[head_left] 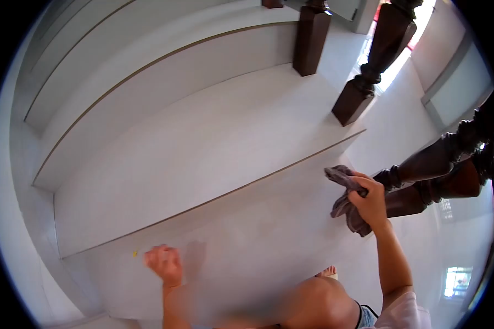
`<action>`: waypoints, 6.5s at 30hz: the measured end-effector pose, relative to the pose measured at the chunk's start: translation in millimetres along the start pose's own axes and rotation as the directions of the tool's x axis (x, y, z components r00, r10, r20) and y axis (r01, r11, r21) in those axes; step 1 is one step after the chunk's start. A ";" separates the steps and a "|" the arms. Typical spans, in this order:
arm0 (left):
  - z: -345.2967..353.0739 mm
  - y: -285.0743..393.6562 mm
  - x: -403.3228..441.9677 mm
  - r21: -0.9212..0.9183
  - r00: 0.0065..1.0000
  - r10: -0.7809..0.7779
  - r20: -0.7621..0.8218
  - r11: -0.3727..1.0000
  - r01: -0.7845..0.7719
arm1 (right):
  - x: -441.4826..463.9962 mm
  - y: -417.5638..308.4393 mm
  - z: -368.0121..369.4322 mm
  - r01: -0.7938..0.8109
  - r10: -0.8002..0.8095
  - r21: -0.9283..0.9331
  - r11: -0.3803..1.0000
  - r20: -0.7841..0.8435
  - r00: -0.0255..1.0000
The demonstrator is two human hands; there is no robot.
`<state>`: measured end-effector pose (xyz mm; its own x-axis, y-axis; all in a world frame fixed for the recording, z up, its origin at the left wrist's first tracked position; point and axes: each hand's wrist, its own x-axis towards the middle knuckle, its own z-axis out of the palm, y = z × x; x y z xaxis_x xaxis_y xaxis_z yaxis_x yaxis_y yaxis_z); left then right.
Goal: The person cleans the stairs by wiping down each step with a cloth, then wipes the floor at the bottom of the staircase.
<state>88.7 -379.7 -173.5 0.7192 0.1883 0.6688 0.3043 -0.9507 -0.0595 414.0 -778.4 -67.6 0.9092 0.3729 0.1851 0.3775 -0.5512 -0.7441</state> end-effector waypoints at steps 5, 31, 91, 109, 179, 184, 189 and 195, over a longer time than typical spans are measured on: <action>-12.4 -55.8 132.3 0.266 0.929 -0.327 0.175 0.924 0.275 | -0.2 -4.1 7.1 0.044 -0.044 0.004 0.999 0.044 0.998; 0.7 125.7 185.4 -0.318 0.895 0.108 0.433 0.947 0.040 | -34.2 16.4 38.9 -0.015 0.001 0.136 0.991 0.099 0.995; 61.3 176.3 45.7 -0.723 0.822 0.342 0.455 0.681 0.117 | 182.2 -31.3 -13.0 0.406 0.576 0.704 0.583 -0.710 0.404; 62.2 169.1 62.6 -0.690 0.733 0.520 0.438 0.717 -0.097 | 421.7 21.5 -0.5 -0.312 0.201 0.198 0.929 0.438 0.876; 70.1 173.2 41.2 -0.708 0.912 0.379 0.160 0.688 -0.162 | -6.4 14.9 147.1 0.011 0.079 -0.529 0.849 0.147 0.986; 39.7 155.9 23.1 -0.710 0.816 0.579 -0.014 0.569 -0.415 | -76.8 -21.9 206.0 0.614 -0.497 -0.059 0.787 0.531 0.687; -13.7 155.8 33.1 -0.656 0.813 0.577 -0.081 0.583 -0.479 | -119.3 -24.2 180.6 0.479 -0.668 0.493 0.727 0.670 0.324; -13.9 128.4 15.4 -0.652 0.920 0.368 0.136 0.732 -0.196 | -34.1 24.2 81.9 0.477 -0.423 0.054 0.877 0.557 0.715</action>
<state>130.2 -502.3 -160.5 0.8585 -0.1429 0.4926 -0.3257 -0.8938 0.3084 377.7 -743.4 -144.5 0.3924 0.9154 0.0894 0.7552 -0.2652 -0.5995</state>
